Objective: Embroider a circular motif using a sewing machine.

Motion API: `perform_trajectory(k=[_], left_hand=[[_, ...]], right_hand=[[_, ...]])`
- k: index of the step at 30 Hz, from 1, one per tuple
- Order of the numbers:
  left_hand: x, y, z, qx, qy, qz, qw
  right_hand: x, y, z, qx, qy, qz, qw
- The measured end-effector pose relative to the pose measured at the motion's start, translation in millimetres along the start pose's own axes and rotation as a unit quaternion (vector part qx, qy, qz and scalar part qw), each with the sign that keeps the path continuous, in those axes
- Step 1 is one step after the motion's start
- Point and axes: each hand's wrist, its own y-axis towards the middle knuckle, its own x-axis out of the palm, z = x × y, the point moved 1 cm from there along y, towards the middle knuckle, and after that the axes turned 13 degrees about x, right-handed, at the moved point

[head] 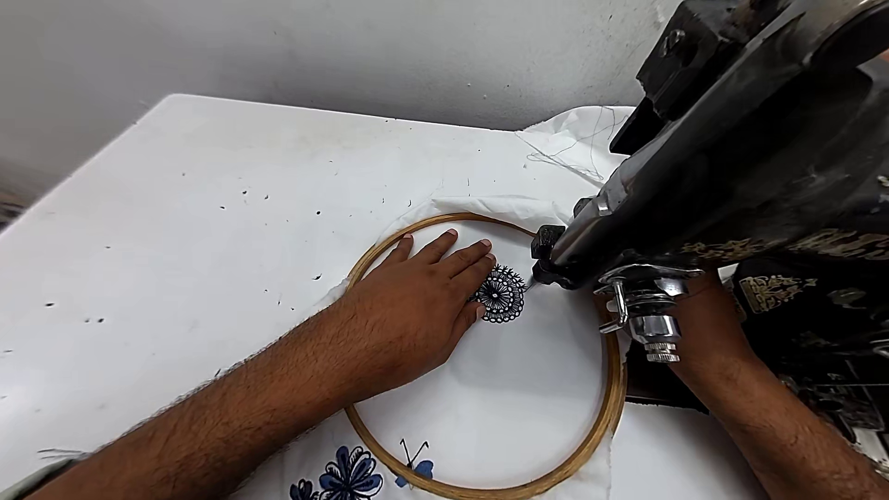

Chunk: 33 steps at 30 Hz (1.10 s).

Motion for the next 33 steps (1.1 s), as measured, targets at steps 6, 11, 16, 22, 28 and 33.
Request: perform_trajectory(k=[6,11,16,22,28,33], left_hand=[[2.9,2.2,1.0,0.001,0.006,0.01,1.0],[2.4,2.5,-1.5,-0.001,-0.004,0.007,1.0],[1.2,2.9,-3.2,-0.002,-0.004,0.003,1.0],[2.3,2.5,-1.8,0.004,-0.01,0.01,1.0],[1.4,3.2,-1.4,-0.002,-0.002,0.009,1.0],[2.3,3.3,0.4,0.004,-0.007,0.007,1.0]], right_hand=[[-2.0,1.5,1.3,-0.025,-0.025,0.007,0.999],[1.7,1.4,1.6,-0.01,0.002,0.004,1.0],[2.2,2.7,4.3,-0.031,-0.004,0.003,1.0],[0.3,-0.2,1.2,-0.011,0.012,0.003,1.0],[-1.2,1.0,1.4,-0.037,-0.015,-0.003,0.999],[-1.6,2.1,-0.8,-0.038,-0.028,0.007,0.999]])
